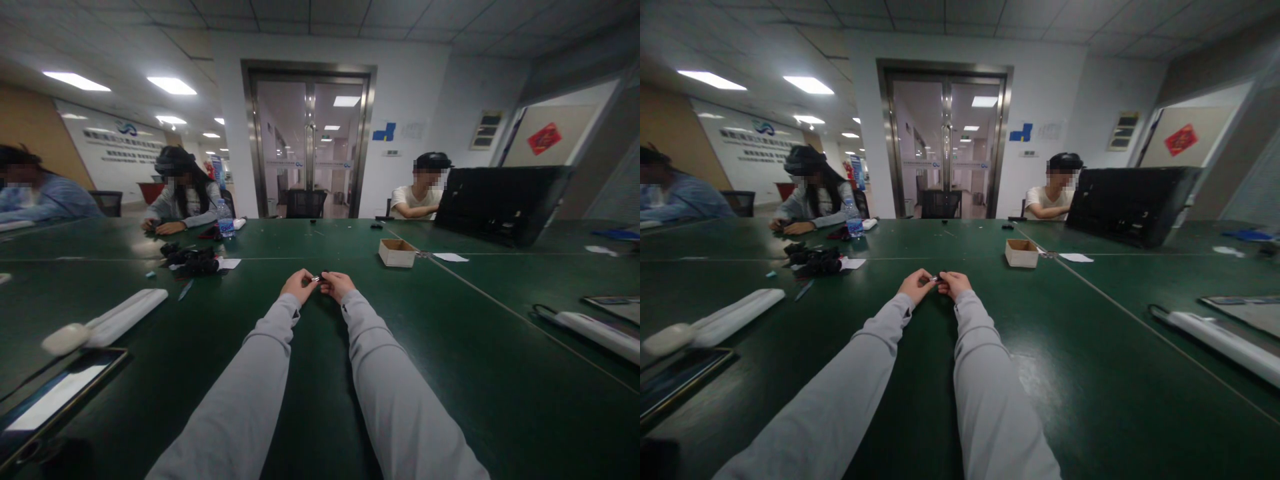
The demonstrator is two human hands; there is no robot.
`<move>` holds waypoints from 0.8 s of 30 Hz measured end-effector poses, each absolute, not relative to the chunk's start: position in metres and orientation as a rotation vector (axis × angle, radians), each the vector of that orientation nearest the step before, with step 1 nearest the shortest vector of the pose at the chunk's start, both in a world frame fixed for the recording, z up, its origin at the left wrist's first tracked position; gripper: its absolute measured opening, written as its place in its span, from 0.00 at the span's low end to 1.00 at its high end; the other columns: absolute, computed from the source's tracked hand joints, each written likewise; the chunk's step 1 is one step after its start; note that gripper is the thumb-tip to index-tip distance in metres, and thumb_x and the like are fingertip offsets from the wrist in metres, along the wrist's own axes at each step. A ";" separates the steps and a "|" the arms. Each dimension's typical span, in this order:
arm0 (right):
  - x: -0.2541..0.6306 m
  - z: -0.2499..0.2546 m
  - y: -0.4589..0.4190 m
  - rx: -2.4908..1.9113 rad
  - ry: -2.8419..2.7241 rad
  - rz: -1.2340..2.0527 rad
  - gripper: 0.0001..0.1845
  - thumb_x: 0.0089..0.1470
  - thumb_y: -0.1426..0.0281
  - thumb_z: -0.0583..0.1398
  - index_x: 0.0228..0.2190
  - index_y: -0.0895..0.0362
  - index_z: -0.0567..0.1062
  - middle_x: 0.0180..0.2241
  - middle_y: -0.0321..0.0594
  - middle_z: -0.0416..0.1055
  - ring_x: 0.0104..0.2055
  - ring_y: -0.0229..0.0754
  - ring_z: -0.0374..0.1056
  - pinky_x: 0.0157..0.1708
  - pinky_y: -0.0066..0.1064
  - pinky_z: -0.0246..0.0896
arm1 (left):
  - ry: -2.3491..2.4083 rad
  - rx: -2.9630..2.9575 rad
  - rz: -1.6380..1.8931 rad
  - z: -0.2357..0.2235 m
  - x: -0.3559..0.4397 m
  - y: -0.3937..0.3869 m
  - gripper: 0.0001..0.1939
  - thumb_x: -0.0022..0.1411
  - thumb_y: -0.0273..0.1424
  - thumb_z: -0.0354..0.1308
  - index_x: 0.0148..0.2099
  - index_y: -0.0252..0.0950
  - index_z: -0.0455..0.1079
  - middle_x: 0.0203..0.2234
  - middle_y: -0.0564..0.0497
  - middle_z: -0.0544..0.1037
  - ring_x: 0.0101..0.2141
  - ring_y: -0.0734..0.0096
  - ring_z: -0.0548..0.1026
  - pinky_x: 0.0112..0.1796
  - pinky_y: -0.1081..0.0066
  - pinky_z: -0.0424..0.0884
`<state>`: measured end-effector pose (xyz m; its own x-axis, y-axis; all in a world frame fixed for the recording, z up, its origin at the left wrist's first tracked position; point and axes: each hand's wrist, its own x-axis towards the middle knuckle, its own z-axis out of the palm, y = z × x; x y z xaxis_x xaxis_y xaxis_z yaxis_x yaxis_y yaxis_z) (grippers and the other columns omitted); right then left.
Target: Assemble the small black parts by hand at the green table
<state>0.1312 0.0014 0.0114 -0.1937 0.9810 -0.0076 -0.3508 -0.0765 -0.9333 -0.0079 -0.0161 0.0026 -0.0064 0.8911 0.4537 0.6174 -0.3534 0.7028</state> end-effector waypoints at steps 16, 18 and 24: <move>0.131 0.012 0.000 -0.876 -1.045 1.533 0.06 0.47 0.77 0.58 0.20 0.63 0.68 0.15 0.40 0.69 0.14 0.31 0.61 0.15 0.21 0.62 | 1.563 1.924 1.227 0.001 -0.009 -0.014 0.12 0.50 0.41 0.52 0.29 0.38 0.66 0.25 0.53 0.73 0.27 0.75 0.69 0.30 0.74 0.65; 0.131 0.012 0.000 -0.879 -1.043 1.530 0.07 0.47 0.77 0.58 0.20 0.63 0.68 0.15 0.39 0.68 0.14 0.31 0.61 0.15 0.21 0.62 | 1.547 1.958 1.269 0.005 -0.008 -0.018 0.09 0.48 0.37 0.56 0.29 0.37 0.65 0.26 0.54 0.72 0.28 0.75 0.69 0.30 0.75 0.65; 0.130 0.012 0.000 -0.880 -1.058 1.528 0.07 0.46 0.78 0.59 0.19 0.63 0.67 0.14 0.38 0.67 0.14 0.31 0.61 0.14 0.21 0.61 | 1.532 1.938 1.309 0.009 -0.006 -0.024 0.10 0.45 0.35 0.58 0.30 0.36 0.64 0.24 0.56 0.70 0.23 0.79 0.66 0.27 0.76 0.64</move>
